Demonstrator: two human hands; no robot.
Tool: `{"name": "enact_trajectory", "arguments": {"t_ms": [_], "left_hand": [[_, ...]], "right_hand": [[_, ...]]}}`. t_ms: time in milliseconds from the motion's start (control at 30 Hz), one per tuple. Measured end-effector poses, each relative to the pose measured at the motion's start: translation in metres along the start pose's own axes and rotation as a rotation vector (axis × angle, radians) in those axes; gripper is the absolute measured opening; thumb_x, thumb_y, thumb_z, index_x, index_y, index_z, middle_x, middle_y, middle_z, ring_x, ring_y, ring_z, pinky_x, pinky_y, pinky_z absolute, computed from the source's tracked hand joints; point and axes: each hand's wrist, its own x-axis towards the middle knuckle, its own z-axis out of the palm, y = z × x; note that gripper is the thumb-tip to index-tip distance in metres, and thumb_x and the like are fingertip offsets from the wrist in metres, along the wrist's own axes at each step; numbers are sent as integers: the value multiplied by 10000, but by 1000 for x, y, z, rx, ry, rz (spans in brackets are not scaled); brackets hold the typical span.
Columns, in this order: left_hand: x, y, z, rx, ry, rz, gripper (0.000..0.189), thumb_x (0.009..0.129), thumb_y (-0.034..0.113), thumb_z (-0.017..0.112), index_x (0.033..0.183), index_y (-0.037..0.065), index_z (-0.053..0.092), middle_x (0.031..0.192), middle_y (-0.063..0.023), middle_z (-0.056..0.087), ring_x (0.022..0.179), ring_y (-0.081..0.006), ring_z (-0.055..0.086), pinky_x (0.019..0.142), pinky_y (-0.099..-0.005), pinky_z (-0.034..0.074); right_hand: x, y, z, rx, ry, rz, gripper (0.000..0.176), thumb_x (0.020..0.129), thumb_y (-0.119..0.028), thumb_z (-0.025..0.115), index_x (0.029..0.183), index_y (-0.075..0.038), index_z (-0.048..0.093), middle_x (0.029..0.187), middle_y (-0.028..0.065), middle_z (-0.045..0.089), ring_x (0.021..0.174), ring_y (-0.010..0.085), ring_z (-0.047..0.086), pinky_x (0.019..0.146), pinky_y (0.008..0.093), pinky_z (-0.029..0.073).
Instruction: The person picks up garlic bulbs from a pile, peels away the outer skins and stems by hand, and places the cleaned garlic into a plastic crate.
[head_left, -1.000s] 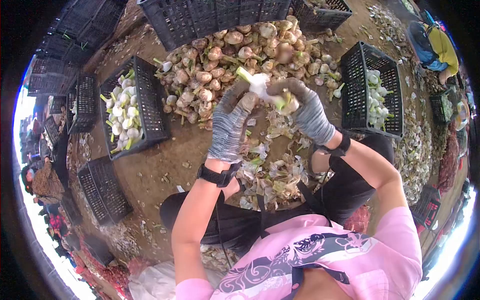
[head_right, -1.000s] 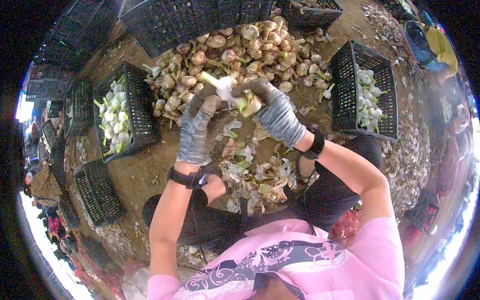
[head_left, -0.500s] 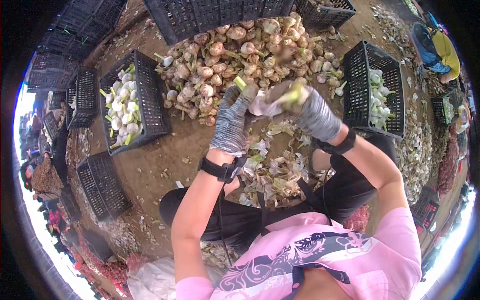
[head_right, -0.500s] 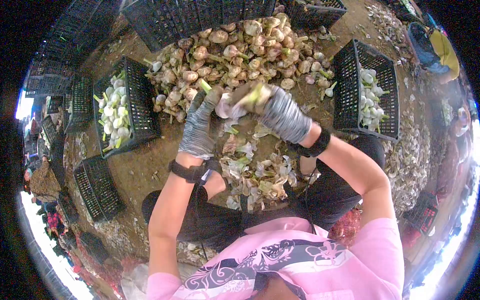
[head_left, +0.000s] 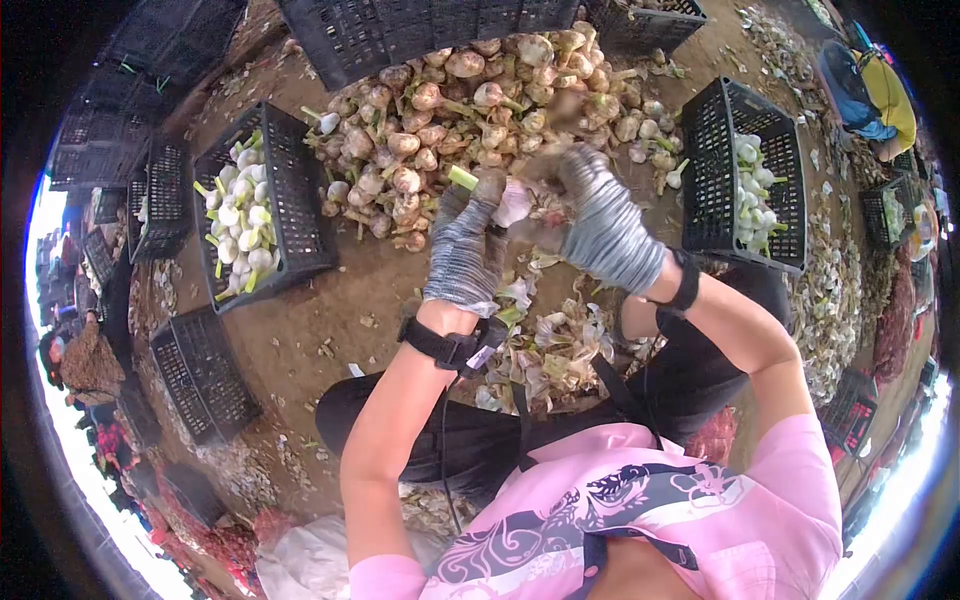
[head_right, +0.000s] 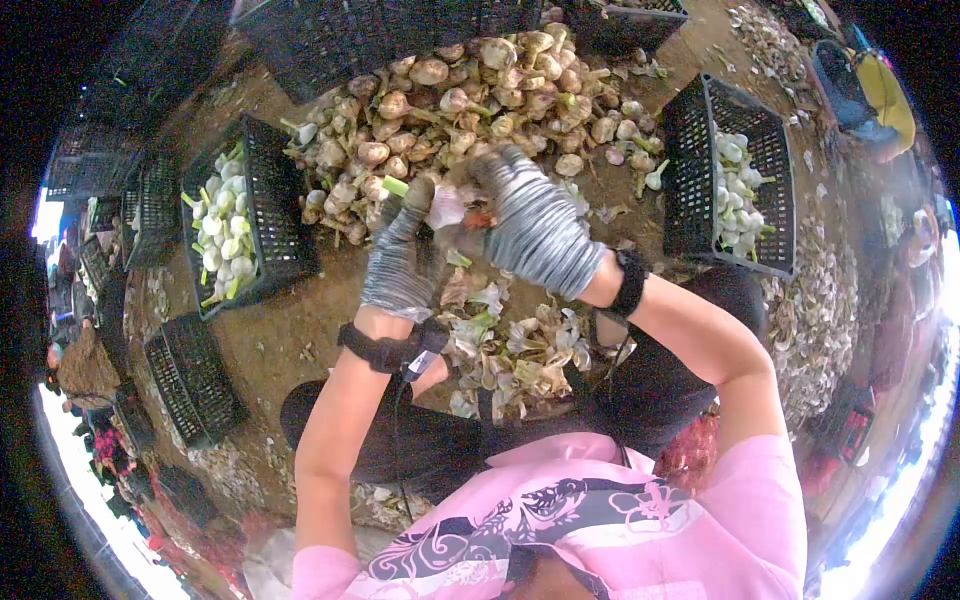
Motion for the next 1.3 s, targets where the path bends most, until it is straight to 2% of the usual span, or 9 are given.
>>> {"name": "enact_trajectory", "arguments": {"t_ms": [233,567,633,700,767,967,1033,1233,1300], "left_hand": [[-11,-4,4,128,-51,-9,173,771,145,669,895,74,572,835,-26,611,692,-116,600,589,-207,511],[-11,-4,-7,78,-114,-66,217,769,128,664,965,64,597,914,-43,615,830,-136,599,702,-226,516],[-9,-6,-11,61,-183,-45,208,778,103,647,971,55,589,933,-52,614,836,-142,601,701,-223,519],[-8,-6,-13,4,-174,-59,200,789,110,633,974,52,584,938,-57,614,839,-144,602,700,-227,521],[-9,2,-8,-53,-165,-76,193,801,117,619,977,49,580,942,-62,613,843,-146,602,700,-230,523],[-10,24,-7,57,-185,2,176,839,105,551,1004,43,558,957,-69,601,869,-167,599,735,-272,524],[-5,16,-12,32,-163,-1,184,840,102,553,1013,42,554,969,-67,596,895,-160,586,768,-273,502],[-10,0,-4,551,-126,353,163,854,122,555,1003,57,554,934,-26,579,816,-110,549,719,-238,453],[-13,6,4,432,-220,340,171,840,117,573,1000,61,552,936,-30,581,830,-126,562,714,-252,474]], "right_hand": [[1,5,-1,-15,-106,174,241,665,-127,636,854,2,560,716,177,576,674,345,579,586,402,467],[-4,50,2,-106,-175,330,260,680,-160,616,881,-5,557,712,202,585,679,345,583,580,400,464],[-8,48,2,-56,-192,85,234,681,-153,596,869,-15,582,731,198,590,694,342,583,598,410,468],[-14,49,3,-110,-246,127,221,691,-151,581,875,-30,600,738,183,592,728,337,584,624,407,470],[-25,62,6,-251,-627,-65,210,699,-157,572,866,-33,601,731,174,588,729,342,578,624,400,470],[-26,49,1,-278,-629,-165,277,731,-168,580,959,-15,553,803,173,590,749,348,576,633,399,469],[-8,19,-14,36,-176,115,312,736,-176,594,1000,-18,539,818,166,593,792,311,593,663,372,477],[-11,5,-12,336,-56,190,184,792,-88,559,961,-15,544,872,120,585,792,206,595,695,299,494],[-7,35,-12,1232,-155,590,156,810,-100,549,940,-13,549,863,73,588,803,171,593,700,284,490]]}}
